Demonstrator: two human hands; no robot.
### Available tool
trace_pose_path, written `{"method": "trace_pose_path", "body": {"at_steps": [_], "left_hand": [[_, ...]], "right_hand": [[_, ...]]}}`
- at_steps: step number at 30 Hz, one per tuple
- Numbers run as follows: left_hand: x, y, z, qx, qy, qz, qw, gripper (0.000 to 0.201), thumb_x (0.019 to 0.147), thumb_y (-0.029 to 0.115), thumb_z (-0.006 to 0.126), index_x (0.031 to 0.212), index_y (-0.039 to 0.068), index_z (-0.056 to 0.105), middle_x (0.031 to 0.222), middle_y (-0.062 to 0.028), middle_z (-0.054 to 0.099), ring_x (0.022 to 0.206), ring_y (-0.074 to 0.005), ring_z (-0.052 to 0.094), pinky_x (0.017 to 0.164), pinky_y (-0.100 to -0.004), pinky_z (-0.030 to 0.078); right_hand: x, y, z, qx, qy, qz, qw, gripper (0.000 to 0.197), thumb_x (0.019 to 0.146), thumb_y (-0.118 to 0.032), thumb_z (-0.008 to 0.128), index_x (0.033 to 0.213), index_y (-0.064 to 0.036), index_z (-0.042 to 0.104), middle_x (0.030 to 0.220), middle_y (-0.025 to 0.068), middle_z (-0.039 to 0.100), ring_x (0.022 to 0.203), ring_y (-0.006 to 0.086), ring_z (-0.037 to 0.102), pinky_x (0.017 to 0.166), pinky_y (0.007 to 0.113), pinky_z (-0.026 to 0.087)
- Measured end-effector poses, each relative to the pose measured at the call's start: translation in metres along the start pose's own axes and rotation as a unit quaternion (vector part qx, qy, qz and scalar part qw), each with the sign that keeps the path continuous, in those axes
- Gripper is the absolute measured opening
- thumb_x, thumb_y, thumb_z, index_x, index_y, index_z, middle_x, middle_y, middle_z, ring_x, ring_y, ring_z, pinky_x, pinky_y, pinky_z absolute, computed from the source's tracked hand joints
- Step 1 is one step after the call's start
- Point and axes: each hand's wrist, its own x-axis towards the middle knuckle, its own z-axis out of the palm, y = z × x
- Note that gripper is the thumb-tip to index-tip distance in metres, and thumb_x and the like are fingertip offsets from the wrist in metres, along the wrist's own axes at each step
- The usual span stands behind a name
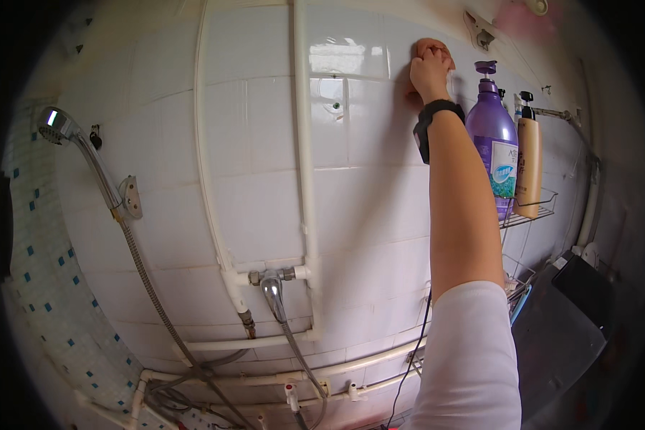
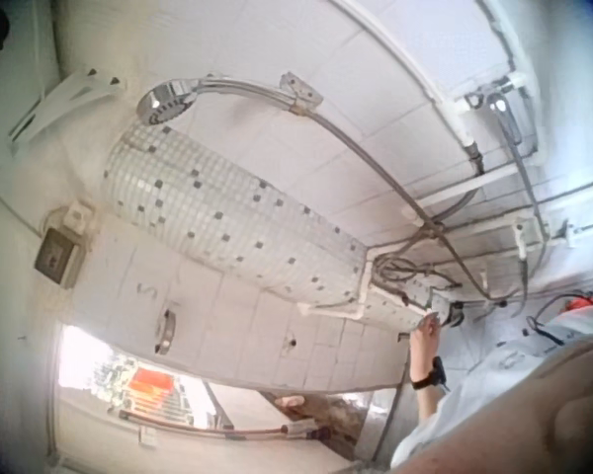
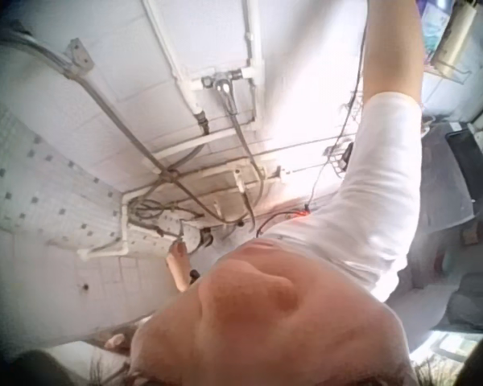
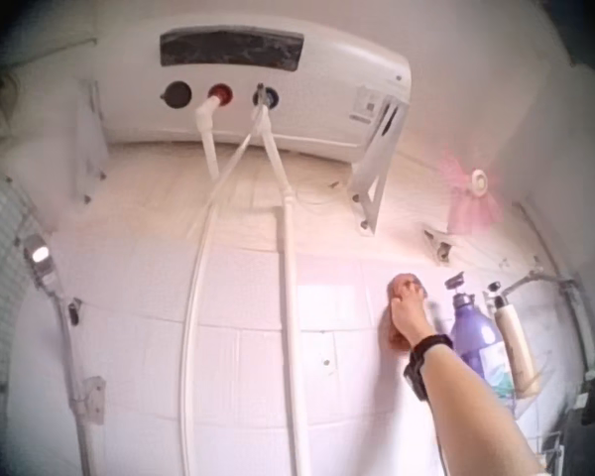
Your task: The user is cleaning surfaces in a bathroom using a damp cloth and water.
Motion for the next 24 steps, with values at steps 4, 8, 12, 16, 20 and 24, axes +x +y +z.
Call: {"method": "trace_pose_path", "body": {"at_steps": [4,8,12,16,20,24], "left_hand": [[-0.002,-0.008,-0.012,-0.013,0.001,-0.035,0.999,0.023,0.087,0.017,0.054,0.102,0.0,0.062,0.09,-0.023,0.063,0.081,-0.0354,0.062,0.07,-0.041,0.048],[0.006,-0.003,-0.011,-0.023,0.003,0.0,1.0,0.022,0.088,0.015,0.053,0.102,0.001,0.062,0.089,-0.0227,0.064,0.081,-0.0356,0.062,0.07,-0.0402,0.048],[0.022,-0.004,0.01,-0.035,-0.05,0.06,0.996,0.023,0.088,0.016,0.053,0.102,0.0,0.061,0.092,-0.0229,0.062,0.083,-0.036,0.06,0.07,-0.0395,0.047],[0.043,-0.017,0.037,-0.027,-0.047,0.089,0.995,0.019,0.083,0.011,0.057,0.097,0.0,0.061,0.085,-0.0196,0.062,0.075,-0.0302,0.061,0.066,-0.0359,0.047],[0.054,-0.005,0.051,-0.058,-0.054,0.13,0.988,0.015,0.078,0.006,0.06,0.091,-0.002,0.062,0.08,-0.0176,0.063,0.071,-0.0289,0.062,0.062,-0.035,0.049],[0.051,0.009,0.058,-0.089,-0.078,0.15,0.982,0.015,0.079,0.006,0.06,0.092,-0.001,0.063,0.082,-0.0167,0.064,0.073,-0.0288,0.064,0.065,-0.0339,0.05]], "right_hand": [[0.006,-0.107,0.013,0.222,-0.114,-0.038,0.968,0.037,0.082,-0.017,0.039,0.113,-0.0037,0.054,0.138,0.0112,0.036,0.131,0.0381,0.02,0.105,0.043,0.026],[-0.043,-0.139,-0.008,0.137,-0.149,-0.264,0.943,0.035,0.086,-0.015,0.048,0.119,-0.0025,0.052,0.138,0.0193,0.035,0.133,0.0385,0.021,0.109,0.041,0.021],[-0.115,-0.116,-0.027,0.106,-0.202,-0.293,0.929,0.037,0.089,-0.017,0.048,0.124,-0.008,0.05,0.142,0.0192,0.03,0.134,0.0387,0.019,0.11,0.04,0.02],[-0.204,-0.125,-0.036,0.205,-0.161,-0.304,0.916,0.032,0.075,0.002,0.057,0.106,-0.006,0.058,0.132,0.0072,0.045,0.129,0.0349,0.032,0.104,0.04,0.032],[-0.284,-0.124,-0.057,0.18,-0.199,-0.247,0.931,0.033,0.074,0.001,0.058,0.106,-0.0066,0.058,0.131,0.007,0.046,0.13,0.0339,0.03,0.105,0.043,0.031],[-0.365,-0.117,-0.078,0.164,-0.245,-0.22,0.93,0.035,0.072,-0.001,0.061,0.106,-0.0071,0.058,0.13,0.0073,0.046,0.129,0.0341,0.031,0.105,0.045,0.029]]}}
